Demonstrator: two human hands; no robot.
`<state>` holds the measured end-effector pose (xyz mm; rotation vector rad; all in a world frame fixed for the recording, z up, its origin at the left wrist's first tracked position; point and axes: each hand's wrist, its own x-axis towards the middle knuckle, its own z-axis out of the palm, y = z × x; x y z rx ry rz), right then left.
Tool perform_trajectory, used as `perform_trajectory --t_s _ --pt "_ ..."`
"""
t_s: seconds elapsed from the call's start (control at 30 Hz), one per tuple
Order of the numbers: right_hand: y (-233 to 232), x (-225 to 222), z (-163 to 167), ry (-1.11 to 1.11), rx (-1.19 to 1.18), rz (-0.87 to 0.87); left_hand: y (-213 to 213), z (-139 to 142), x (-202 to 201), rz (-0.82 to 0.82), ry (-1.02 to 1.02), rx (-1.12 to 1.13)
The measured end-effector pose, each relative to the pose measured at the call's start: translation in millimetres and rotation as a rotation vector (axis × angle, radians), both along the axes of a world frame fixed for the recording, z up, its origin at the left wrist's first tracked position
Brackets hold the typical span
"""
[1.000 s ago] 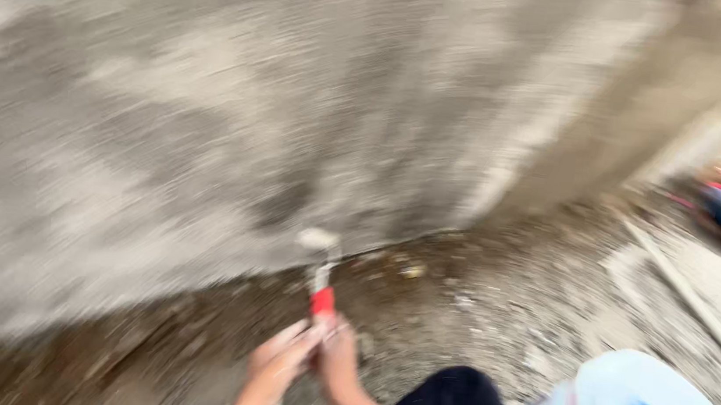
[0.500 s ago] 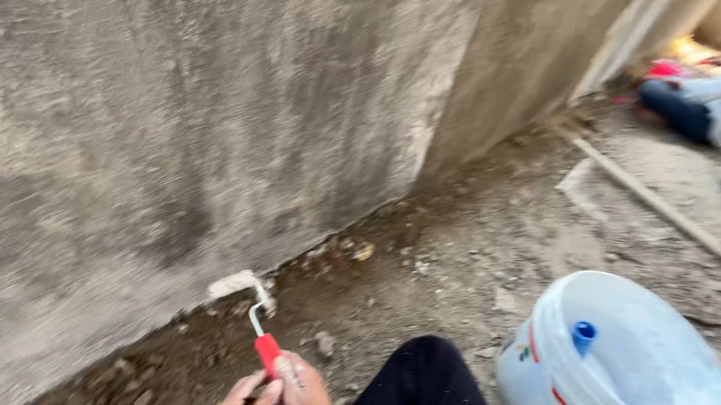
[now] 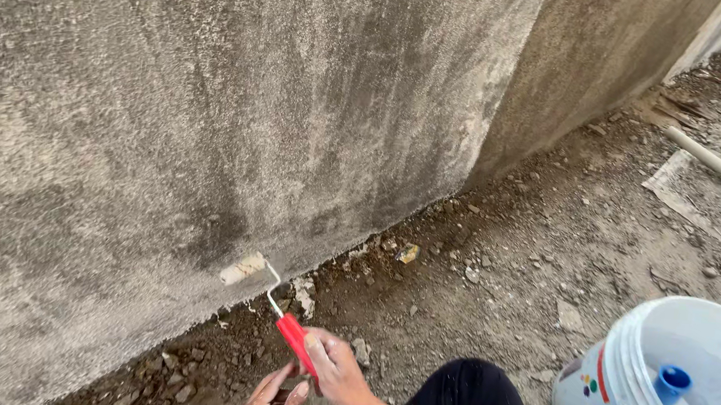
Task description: The person sits on the ground and uses a small paint roller to apply a white liquid coating to the lower edge of a concrete wall, working the roller back and forth along the wall base. They occasionally dip the roller into a white bucket beside them and continue rolling along the wall.
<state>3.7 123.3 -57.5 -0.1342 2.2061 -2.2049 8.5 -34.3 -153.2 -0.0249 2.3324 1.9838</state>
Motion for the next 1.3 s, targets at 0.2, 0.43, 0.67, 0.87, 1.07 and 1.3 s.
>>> perform_trajectory --t_s 0.2,0.43,0.67,0.87,1.07,1.3 --pt "15.0 -40.8 -17.8 -0.13 -0.114 -0.194 -4.5 -33.4 -16.5 -0.022 0.057 -0.069" --pt "10.9 -68.2 -67.7 -0.062 -0.165 -0.295 10.1 -58.2 -18.5 -0.122 0.082 -0.06" --pt "-4.5 -65.7 -57.4 -0.159 -0.117 -0.251 -6.5 -72.9 -23.0 -0.296 0.032 -0.202" --pt "-4.2 -61.3 -38.6 -0.175 -0.156 -0.273 -4.7 -71.2 -9.5 -0.175 0.048 -0.294" --pt "-0.9 -60.4 -26.2 -0.161 -0.18 -0.282 -4.7 -84.2 -9.6 -0.256 0.049 -0.361" --pt "1.4 -62.1 -17.1 -0.148 -0.086 -0.309 1.1 -104.4 1.1 -0.352 0.068 -0.396"
